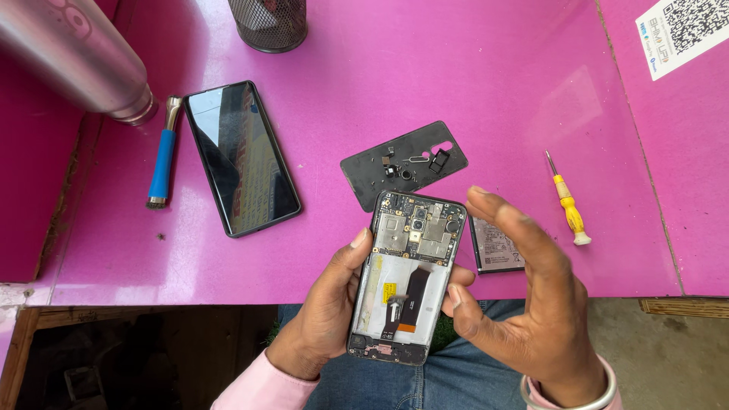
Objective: The person disassembles a smartphone by removing the back cover and battery, then uses screwdrivers to detach the motherboard and ribbon cables. The person places removed components on the table and continues to separate internal parts.
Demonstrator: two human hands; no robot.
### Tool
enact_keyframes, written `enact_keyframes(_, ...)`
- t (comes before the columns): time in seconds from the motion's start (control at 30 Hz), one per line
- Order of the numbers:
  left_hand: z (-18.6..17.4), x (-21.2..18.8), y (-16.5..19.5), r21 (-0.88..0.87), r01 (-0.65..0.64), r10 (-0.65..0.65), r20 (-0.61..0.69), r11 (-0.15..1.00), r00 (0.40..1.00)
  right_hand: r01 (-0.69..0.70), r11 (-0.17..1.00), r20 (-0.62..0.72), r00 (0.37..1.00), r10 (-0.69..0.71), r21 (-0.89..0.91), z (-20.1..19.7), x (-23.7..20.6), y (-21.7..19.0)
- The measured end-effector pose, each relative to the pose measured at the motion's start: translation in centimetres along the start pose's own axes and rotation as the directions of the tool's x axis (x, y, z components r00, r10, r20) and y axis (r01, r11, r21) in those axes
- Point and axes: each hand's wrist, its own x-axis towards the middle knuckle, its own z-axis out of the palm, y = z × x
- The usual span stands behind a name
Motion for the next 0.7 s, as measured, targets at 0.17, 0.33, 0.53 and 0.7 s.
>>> enact_keyframes(0.17, -1.2, -0.1, -0.7, 0.021, -0.031, 0.034, -0.144, 0.999, 0.989, 0.074, 0.957, -0.048, 0.995, -0.091, -0.279, 0.9, -0.3, -1.0)
enact_keyframes(0.33, -1.7, -0.2, -1.1, 0.019, -0.036, 0.040, -0.212, 0.999, 0.976, 0.079, 0.913, -0.087, 0.988, -0.124, -0.400, 2.4, -0.7, -1.5)
enact_keyframes(0.53, -1.2, -0.1, -0.9, 0.001, -0.056, 0.056, -0.165, 0.998, 0.985, 0.078, 0.953, -0.124, 0.985, -0.118, -0.293, 2.3, -2.2, -2.2)
enact_keyframes(0.7, -1.0, 0.1, -0.9, -0.003, -0.002, 0.002, -0.146, 1.000, 0.989, -0.031, 0.978, -0.232, 0.973, -0.018, -0.205, 2.7, -2.8, -1.9)
